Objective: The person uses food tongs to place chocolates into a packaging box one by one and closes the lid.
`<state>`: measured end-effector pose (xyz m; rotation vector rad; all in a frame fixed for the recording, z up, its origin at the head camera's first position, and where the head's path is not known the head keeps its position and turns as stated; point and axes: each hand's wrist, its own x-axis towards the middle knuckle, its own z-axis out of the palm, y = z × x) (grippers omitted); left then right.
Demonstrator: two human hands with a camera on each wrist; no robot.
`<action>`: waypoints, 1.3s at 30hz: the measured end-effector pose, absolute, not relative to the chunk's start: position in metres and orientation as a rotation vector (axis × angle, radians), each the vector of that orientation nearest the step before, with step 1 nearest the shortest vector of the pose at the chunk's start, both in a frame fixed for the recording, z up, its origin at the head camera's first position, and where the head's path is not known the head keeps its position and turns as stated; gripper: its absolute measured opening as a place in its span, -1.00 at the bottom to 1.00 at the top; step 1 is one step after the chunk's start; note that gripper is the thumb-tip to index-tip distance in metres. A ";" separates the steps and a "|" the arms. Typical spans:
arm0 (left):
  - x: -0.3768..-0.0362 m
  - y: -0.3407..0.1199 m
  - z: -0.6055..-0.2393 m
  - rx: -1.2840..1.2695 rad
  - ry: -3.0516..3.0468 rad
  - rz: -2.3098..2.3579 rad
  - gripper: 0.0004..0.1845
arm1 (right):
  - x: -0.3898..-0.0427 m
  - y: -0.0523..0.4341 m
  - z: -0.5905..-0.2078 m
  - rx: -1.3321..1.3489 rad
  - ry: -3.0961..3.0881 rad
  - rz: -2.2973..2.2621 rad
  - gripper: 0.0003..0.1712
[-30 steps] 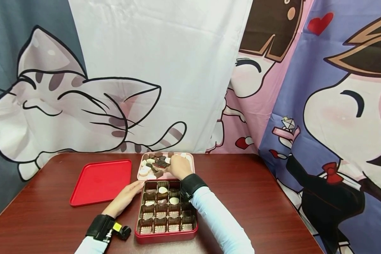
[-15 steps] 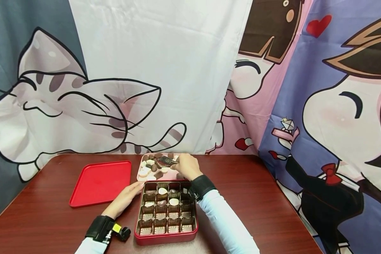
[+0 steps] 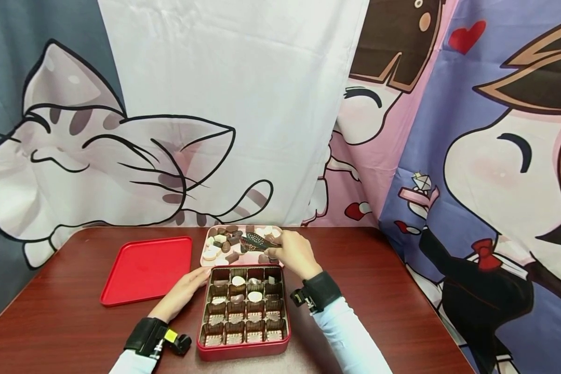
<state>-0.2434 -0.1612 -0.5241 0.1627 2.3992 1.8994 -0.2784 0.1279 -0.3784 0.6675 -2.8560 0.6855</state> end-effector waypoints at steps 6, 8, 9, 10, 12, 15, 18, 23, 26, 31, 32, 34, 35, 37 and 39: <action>-0.243 -0.162 -0.524 0.182 2.411 1.889 -0.49 | -0.255 0.145 -0.371 0.633 -2.860 0.675 -0.85; -0.243 -0.162 -0.524 0.174 2.411 1.895 -0.50 | -0.247 0.151 -0.369 0.623 -2.864 0.664 -0.80; -0.243 -0.162 -0.524 0.171 2.411 1.895 -0.50 | -0.244 0.155 -0.368 0.613 -2.870 0.665 -0.78; -0.242 -0.162 -0.524 0.170 2.413 1.893 -0.50 | -0.240 0.158 -0.367 0.603 -2.880 0.665 -0.77; -0.242 -0.162 -0.524 0.168 2.415 1.891 -0.50 | -0.235 0.164 -0.366 0.581 -2.902 0.667 -0.77; -0.242 -0.162 -0.524 0.167 2.420 1.886 -0.49 | -0.229 0.173 -0.366 0.563 -2.932 0.672 -0.78; -0.242 -0.161 -0.524 0.167 2.426 1.880 -0.49 | -0.224 0.180 -0.366 0.576 -2.961 0.672 -0.80; -0.243 -0.161 -0.523 0.165 2.431 1.876 -0.49 | -0.217 0.191 -0.368 0.598 -3.013 0.663 -0.81; -0.243 -0.161 -0.522 0.162 2.436 1.876 -0.50 | -0.214 0.195 -0.371 0.600 -3.036 0.676 -0.81; -0.242 -0.162 -0.522 0.159 2.429 1.884 -0.51 | -0.214 0.200 -0.373 0.555 -3.058 0.704 -0.79; -0.242 -0.162 -0.523 0.165 2.431 1.881 -0.51 | -0.214 0.200 -0.373 0.544 -3.061 0.707 -0.78; -0.242 -0.162 -0.523 0.164 2.427 1.888 -0.52 | -0.215 0.201 -0.372 0.528 -3.063 0.715 -0.76; -0.242 -0.162 -0.523 0.164 2.427 1.889 -0.52 | -0.216 0.201 -0.372 0.522 -3.063 0.720 -0.76; -0.242 -0.162 -0.523 0.162 2.426 1.892 -0.53 | -0.218 0.201 -0.372 0.521 -3.057 0.729 -0.74; -0.242 -0.161 -0.523 0.165 2.431 1.889 -0.54 | -0.220 0.201 -0.373 0.524 -3.048 0.741 -0.75</action>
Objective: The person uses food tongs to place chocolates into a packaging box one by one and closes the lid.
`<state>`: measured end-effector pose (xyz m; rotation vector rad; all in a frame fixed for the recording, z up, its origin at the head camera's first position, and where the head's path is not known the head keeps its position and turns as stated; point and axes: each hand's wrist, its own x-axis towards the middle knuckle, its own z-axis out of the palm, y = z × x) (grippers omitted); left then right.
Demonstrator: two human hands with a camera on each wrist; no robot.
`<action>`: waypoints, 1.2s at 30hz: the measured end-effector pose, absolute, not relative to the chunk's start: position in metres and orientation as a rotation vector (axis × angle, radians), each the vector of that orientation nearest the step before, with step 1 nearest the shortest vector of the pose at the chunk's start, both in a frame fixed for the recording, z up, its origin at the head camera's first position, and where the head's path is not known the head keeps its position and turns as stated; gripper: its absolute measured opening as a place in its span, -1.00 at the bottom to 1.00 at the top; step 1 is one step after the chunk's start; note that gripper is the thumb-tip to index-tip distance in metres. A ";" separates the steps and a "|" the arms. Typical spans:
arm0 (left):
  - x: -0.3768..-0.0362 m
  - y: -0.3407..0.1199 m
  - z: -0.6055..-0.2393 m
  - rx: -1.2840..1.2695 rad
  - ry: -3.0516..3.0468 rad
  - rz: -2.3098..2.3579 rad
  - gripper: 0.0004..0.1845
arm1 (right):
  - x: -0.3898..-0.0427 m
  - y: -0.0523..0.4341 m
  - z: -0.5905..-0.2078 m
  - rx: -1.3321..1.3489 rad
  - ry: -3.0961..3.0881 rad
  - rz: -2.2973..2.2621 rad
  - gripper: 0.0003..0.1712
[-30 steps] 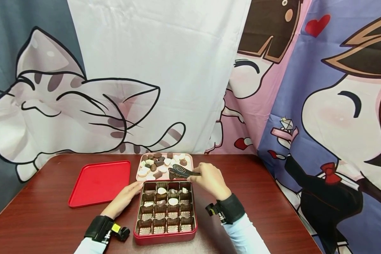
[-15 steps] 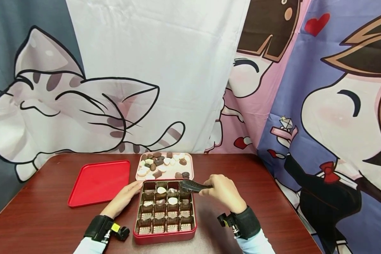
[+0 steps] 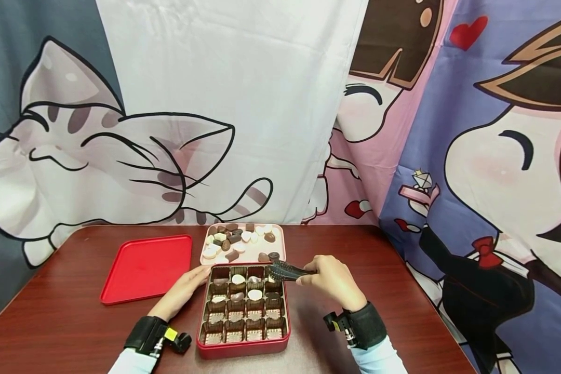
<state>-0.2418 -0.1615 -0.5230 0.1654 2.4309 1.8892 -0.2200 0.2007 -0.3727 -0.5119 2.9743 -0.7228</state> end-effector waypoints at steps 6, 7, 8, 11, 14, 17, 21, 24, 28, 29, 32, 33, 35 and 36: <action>-0.242 -0.161 -0.521 0.171 2.418 1.895 -0.53 | -0.230 0.199 -0.376 -0.502 2.983 -0.760 -0.80; -0.242 -0.161 -0.522 0.168 2.415 1.897 -0.52 | -0.233 0.198 -0.377 -0.495 2.983 -0.770 -0.81; -0.242 -0.161 -0.521 0.169 2.409 1.899 -0.52 | -0.235 0.197 -0.377 -0.488 2.988 -0.779 -0.82; -0.242 -0.162 -0.521 0.167 2.406 1.900 -0.51 | -0.245 0.194 -0.378 -0.480 3.005 -0.790 -0.83; -0.242 -0.162 -0.521 0.173 2.401 1.905 -0.51 | -0.257 0.190 -0.382 -0.469 3.036 -0.779 -0.82; -0.243 -0.161 -0.522 0.177 2.399 1.907 -0.51 | -0.271 0.187 -0.387 -0.456 3.053 -0.776 -0.80; -0.243 -0.161 -0.522 0.174 2.398 1.910 -0.52 | -0.291 0.183 -0.396 -0.442 3.070 -0.762 -0.84; -0.243 -0.161 -0.521 0.173 2.402 1.906 -0.52 | -0.306 0.181 -0.404 -0.426 3.088 -0.742 -0.86; -0.243 -0.162 -0.521 0.175 2.406 1.902 -0.52 | -0.321 0.176 -0.416 -0.397 3.118 -0.706 -0.84; -0.243 -0.162 -0.521 0.174 2.406 1.903 -0.51 | -0.325 0.175 -0.419 -0.390 3.128 -0.696 -0.82; -0.242 -0.162 -0.521 0.166 2.410 1.902 -0.50 | -0.333 0.171 -0.428 -0.365 3.146 -0.662 -0.77; -0.242 -0.162 -0.521 0.164 2.410 1.898 -0.49 | -0.335 0.170 -0.431 -0.358 3.148 -0.652 -0.77; -0.242 -0.162 -0.522 0.153 2.412 1.894 -0.49 | -0.339 0.167 -0.437 -0.355 3.159 -0.633 -0.79; -0.242 -0.162 -0.522 0.150 2.411 1.894 -0.49 | -0.340 0.166 -0.440 -0.354 3.164 -0.620 -0.80</action>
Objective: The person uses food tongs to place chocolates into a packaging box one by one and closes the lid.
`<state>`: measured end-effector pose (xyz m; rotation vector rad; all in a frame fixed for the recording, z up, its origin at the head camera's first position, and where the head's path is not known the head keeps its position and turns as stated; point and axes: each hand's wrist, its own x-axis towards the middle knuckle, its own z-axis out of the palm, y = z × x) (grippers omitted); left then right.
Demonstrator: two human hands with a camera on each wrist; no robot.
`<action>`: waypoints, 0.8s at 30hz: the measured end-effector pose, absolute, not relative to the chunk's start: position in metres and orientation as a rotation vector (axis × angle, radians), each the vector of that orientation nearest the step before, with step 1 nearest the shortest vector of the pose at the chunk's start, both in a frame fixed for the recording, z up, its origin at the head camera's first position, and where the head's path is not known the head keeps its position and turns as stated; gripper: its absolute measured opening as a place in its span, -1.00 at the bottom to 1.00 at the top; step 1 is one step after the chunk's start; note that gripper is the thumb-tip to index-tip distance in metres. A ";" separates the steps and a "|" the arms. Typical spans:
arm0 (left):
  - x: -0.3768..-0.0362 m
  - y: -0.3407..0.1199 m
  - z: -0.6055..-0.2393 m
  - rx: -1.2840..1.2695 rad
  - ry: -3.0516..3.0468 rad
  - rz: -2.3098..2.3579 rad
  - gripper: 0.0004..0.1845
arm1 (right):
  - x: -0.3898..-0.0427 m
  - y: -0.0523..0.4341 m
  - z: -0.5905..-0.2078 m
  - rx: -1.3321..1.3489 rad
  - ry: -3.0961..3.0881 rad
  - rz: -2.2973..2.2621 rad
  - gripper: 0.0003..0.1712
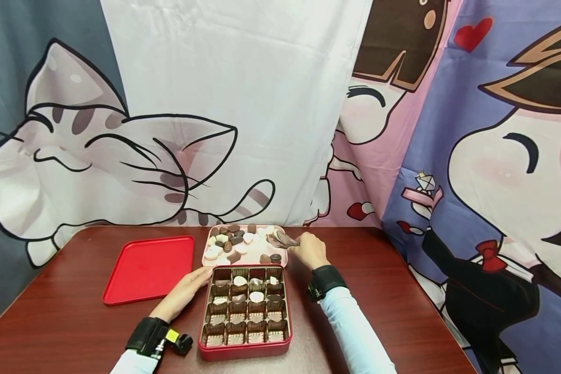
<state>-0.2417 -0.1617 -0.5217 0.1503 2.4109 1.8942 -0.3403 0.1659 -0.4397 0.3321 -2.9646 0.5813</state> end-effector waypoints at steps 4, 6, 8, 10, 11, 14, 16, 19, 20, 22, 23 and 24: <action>-0.241 -0.161 -0.522 0.153 2.409 1.897 -0.50 | -0.346 0.162 -0.448 0.333 -2.952 0.528 -0.83; -0.241 -0.161 -0.521 0.157 2.409 1.902 -0.50 | -0.349 0.161 -0.452 0.330 -2.947 0.494 -0.80; -0.241 -0.161 -0.521 0.163 2.414 1.902 -0.50 | -0.350 0.159 -0.455 0.331 -2.939 0.465 -0.75; -0.241 -0.161 -0.521 0.164 2.419 1.900 -0.50 | -0.351 0.158 -0.458 0.334 -2.935 0.442 -0.72; -0.241 -0.160 -0.521 0.157 2.413 1.909 -0.50 | -0.351 0.158 -0.460 0.333 -2.934 0.436 -0.70; -0.242 -0.160 -0.521 0.158 2.417 1.906 -0.50 | -0.351 0.155 -0.463 0.344 -2.922 0.431 -0.76; -0.242 -0.161 -0.522 0.159 2.414 1.904 -0.50 | -0.351 0.154 -0.464 0.352 -2.907 0.426 -0.81; -0.242 -0.161 -0.522 0.159 2.412 1.905 -0.51 | -0.350 0.154 -0.464 0.353 -2.902 0.443 -0.84; -0.242 -0.161 -0.522 0.163 2.415 1.902 -0.51 | -0.349 0.154 -0.464 0.351 -2.906 0.450 -0.84; -0.242 -0.161 -0.522 0.168 2.417 1.902 -0.51 | -0.348 0.154 -0.463 0.348 -2.915 0.464 -0.82; -0.242 -0.161 -0.522 0.165 2.418 1.904 -0.51 | -0.348 0.154 -0.463 0.346 -2.918 0.471 -0.81; -0.242 -0.161 -0.522 0.167 2.421 1.902 -0.51 | -0.347 0.155 -0.462 0.343 -2.919 0.476 -0.81</action>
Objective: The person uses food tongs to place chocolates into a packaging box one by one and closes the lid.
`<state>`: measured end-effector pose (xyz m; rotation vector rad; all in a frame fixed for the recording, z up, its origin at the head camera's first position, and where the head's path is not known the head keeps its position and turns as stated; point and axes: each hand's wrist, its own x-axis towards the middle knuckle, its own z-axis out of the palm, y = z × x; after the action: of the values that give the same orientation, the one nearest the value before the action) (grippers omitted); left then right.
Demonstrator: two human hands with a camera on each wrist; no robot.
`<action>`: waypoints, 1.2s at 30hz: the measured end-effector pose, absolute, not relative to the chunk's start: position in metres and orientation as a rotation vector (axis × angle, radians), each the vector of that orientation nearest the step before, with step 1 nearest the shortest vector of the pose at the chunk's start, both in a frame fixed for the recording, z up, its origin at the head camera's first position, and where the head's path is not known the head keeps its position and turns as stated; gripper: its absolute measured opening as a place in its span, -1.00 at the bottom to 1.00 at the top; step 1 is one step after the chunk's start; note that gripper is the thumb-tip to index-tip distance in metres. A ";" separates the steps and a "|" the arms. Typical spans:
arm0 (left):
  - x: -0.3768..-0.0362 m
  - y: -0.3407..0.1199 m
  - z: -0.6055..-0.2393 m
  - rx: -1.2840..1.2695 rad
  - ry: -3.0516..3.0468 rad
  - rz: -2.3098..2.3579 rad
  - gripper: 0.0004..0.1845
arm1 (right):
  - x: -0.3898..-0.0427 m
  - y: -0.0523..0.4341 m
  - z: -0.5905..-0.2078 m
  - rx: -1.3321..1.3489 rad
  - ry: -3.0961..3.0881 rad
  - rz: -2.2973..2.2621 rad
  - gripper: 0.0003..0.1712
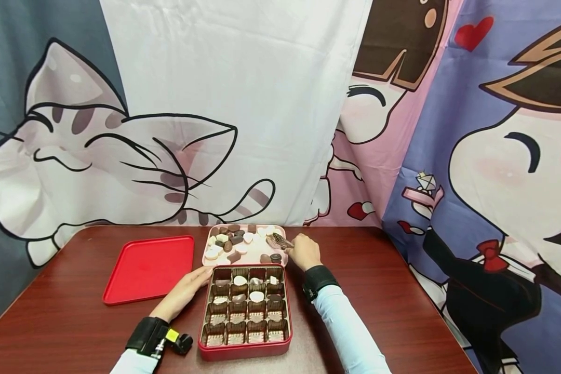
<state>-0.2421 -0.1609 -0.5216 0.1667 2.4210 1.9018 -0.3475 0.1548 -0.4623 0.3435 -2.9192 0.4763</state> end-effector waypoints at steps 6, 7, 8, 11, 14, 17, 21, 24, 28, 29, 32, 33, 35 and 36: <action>-0.242 -0.161 -0.521 0.166 2.410 1.897 -0.52 | -0.343 0.157 -0.457 0.325 -2.918 0.535 -0.80; -0.242 -0.161 -0.521 0.168 2.404 1.895 -0.52 | -0.341 0.157 -0.455 0.326 -2.917 0.549 -0.79; -0.242 -0.161 -0.521 0.172 2.401 1.894 -0.52 | -0.339 0.158 -0.454 0.331 -2.916 0.558 -0.77; -0.243 -0.161 -0.520 0.169 2.390 1.905 -0.51 | -0.330 0.157 -0.449 0.389 -2.903 0.571 -0.79; -0.243 -0.160 -0.519 0.171 2.402 1.903 -0.52 | -0.319 0.156 -0.442 0.472 -2.873 0.591 -0.82; -0.243 -0.160 -0.519 0.177 2.413 1.897 -0.52 | -0.309 0.153 -0.434 0.543 -2.837 0.603 -0.85; -0.244 -0.161 -0.520 0.176 2.420 1.888 -0.53 | -0.293 0.149 -0.421 0.597 -2.820 0.622 -0.87; -0.244 -0.162 -0.522 0.171 2.428 1.879 -0.52 | -0.280 0.146 -0.415 0.658 -2.815 0.614 -0.90; -0.244 -0.163 -0.523 0.177 2.423 1.882 -0.50 | -0.264 0.142 -0.415 0.739 -2.794 0.575 -0.83; -0.243 -0.163 -0.523 0.178 2.426 1.879 -0.50 | -0.261 0.140 -0.415 0.758 -2.789 0.568 -0.80; -0.243 -0.163 -0.522 0.169 2.417 1.887 -0.51 | -0.251 0.137 -0.415 0.815 -2.782 0.556 -0.69; -0.243 -0.162 -0.522 0.169 2.418 1.887 -0.51 | -0.248 0.136 -0.415 0.843 -2.775 0.551 -0.68; -0.243 -0.162 -0.522 0.164 2.429 1.877 -0.51 | -0.243 0.134 -0.414 0.893 -2.766 0.545 -0.63; -0.243 -0.162 -0.522 0.162 2.428 1.881 -0.51 | -0.240 0.133 -0.413 0.917 -2.763 0.547 -0.62</action>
<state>-0.2429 -0.1618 -0.5225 0.1624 2.4283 1.8807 -0.2397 0.1331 -0.4134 0.9173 -2.7634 0.5472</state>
